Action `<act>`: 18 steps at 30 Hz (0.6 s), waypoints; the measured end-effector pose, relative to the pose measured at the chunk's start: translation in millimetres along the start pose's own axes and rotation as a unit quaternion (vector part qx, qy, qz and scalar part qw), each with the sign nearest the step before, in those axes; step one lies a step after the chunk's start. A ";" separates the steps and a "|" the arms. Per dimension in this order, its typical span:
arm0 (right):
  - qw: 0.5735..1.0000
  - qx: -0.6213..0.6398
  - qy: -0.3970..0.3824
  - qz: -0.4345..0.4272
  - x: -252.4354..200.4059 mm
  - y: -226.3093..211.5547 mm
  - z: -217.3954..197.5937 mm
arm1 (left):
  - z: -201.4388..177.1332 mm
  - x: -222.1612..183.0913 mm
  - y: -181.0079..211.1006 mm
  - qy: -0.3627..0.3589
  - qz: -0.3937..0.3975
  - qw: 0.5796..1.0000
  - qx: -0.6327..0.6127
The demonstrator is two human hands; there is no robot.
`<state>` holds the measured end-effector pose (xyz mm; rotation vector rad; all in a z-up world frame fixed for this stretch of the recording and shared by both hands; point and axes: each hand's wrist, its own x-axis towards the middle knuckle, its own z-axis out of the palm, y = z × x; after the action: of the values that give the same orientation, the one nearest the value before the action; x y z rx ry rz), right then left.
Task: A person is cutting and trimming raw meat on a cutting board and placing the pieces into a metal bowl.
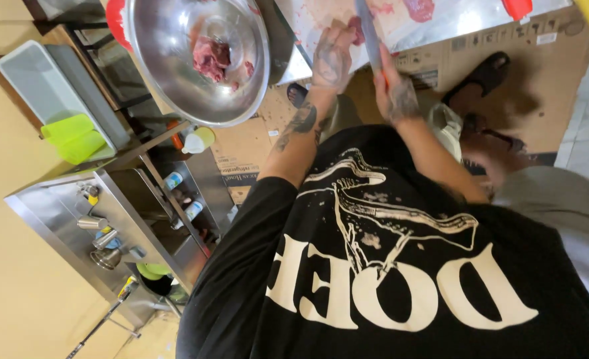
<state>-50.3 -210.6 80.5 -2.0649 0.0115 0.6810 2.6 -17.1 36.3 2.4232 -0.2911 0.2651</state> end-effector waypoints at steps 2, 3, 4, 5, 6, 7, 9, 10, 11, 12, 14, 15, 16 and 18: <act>0.997 0.060 -0.014 -0.035 22.1 6.0 4.4 | -0.2 4.4 -8.1 0.007 0.012 1.000 0.020; 0.997 0.061 -0.009 -0.036 15.0 2.1 2.1 | 3.6 1.8 -13.3 0.007 0.017 1.000 0.019; 0.995 0.098 -0.026 0.011 8.6 -1.0 -1.3 | 8.7 -0.2 -18.2 0.028 0.046 0.998 0.016; 0.988 0.135 -0.042 0.058 2.3 -4.1 -4.0 | 13.7 -2.4 -23.6 0.049 0.074 0.996 0.013; 0.988 0.135 -0.043 0.059 -7.3 -5.0 -4.6 | 19.5 -8.5 -29.1 0.049 0.073 0.996 0.012; 0.975 0.196 -0.048 0.092 -17.1 -6.2 -4.4 | 24.8 -15.1 -35.1 0.057 0.062 0.996 0.017; 0.958 0.254 -0.052 0.124 -22.2 -16.3 -11.4 | 29.5 -18.4 -42.2 0.067 0.053 0.996 0.020; 0.978 0.170 -0.062 0.103 -19.7 -24.3 -18.4 | 28.9 -16.5 -41.9 0.072 0.075 0.994 0.020; 0.990 0.085 -0.073 0.081 -17.5 -31.9 -25.9 | 28.8 -14.6 -41.1 0.078 0.097 0.992 0.020; 0.990 0.085 -0.069 0.083 -5.5 -24.4 -17.6 | 25.8 -12.3 -38.7 0.077 0.098 0.992 0.016; 0.999 0.031 -0.041 -0.015 18.7 -9.6 -1.6 | 18.7 -7.4 -34.1 0.080 0.115 0.990 0.021; 0.999 0.032 -0.038 -0.012 12.0 -11.5 -2.9 | 11.3 -4.2 -22.0 0.078 0.117 0.990 0.019; 0.998 0.055 -0.037 -0.020 7.5 -14.2 -4.2 | 4.3 1.6 -11.7 0.072 0.105 0.992 0.017; 0.996 0.076 -0.034 -0.028 -3.2 -8.4 -4.0 | 3.0 2.0 -9.8 0.070 0.095 0.993 0.015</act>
<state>-49.0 -209.8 90.2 -1.8877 -0.0330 0.6937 7.6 -12.0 28.7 2.3937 -0.4573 0.5234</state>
